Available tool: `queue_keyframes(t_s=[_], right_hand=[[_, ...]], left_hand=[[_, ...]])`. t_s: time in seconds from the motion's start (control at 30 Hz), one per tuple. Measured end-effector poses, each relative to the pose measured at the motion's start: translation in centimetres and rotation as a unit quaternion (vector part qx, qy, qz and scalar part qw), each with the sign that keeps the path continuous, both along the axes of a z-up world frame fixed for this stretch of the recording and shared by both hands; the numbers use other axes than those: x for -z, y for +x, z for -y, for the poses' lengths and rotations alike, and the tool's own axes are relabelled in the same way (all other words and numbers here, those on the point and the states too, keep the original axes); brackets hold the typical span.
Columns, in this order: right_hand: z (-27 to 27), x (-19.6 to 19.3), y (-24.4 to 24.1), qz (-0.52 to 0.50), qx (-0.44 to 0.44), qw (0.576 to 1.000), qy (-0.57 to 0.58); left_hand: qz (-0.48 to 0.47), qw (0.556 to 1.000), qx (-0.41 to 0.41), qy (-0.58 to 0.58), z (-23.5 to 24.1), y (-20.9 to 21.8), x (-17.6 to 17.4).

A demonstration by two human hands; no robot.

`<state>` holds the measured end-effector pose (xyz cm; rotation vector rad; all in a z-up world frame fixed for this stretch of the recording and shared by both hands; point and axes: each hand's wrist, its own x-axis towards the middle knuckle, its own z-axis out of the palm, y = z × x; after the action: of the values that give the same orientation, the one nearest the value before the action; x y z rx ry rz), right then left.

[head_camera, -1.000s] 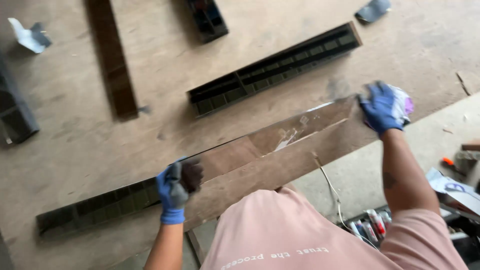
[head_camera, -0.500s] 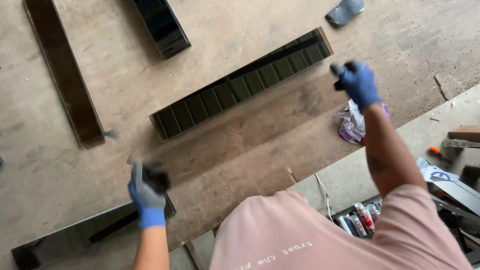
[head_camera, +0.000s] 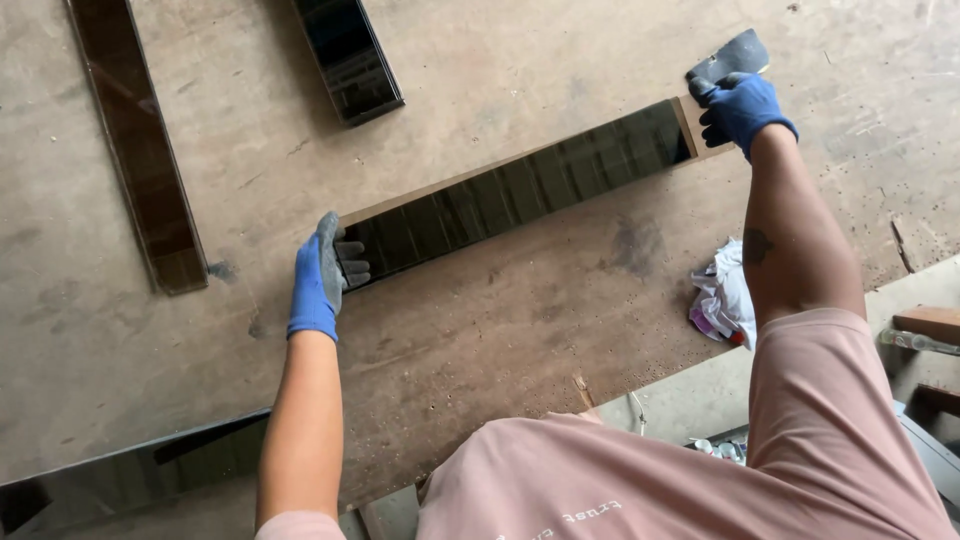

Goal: Cleaning and wiping long reflective metal strips using a cloth on a workbench

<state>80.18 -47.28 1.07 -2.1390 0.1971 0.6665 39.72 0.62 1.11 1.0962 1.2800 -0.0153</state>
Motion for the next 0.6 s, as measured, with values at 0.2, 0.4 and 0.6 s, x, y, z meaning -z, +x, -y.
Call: queue_keyframes(t_s=[0.2,0.4,0.6], right_hand=[[-0.8,1.9,0.5,0.064,-0.092,0.993,-0.029],[-0.7,0.4,0.4,0.045,-0.154,0.987,-0.028],[-5.0,-4.1,-3.0,0.220,-0.381,0.857,-0.269]], left_hand=[[-0.013,0.999,-0.023,0.037,-1.0,-2.0,2.4],[-0.118,0.884,0.207,0.402,-2.8,-3.9,-1.2],[0.128,0.680,0.281,0.665,0.5,-2.6,-5.6]])
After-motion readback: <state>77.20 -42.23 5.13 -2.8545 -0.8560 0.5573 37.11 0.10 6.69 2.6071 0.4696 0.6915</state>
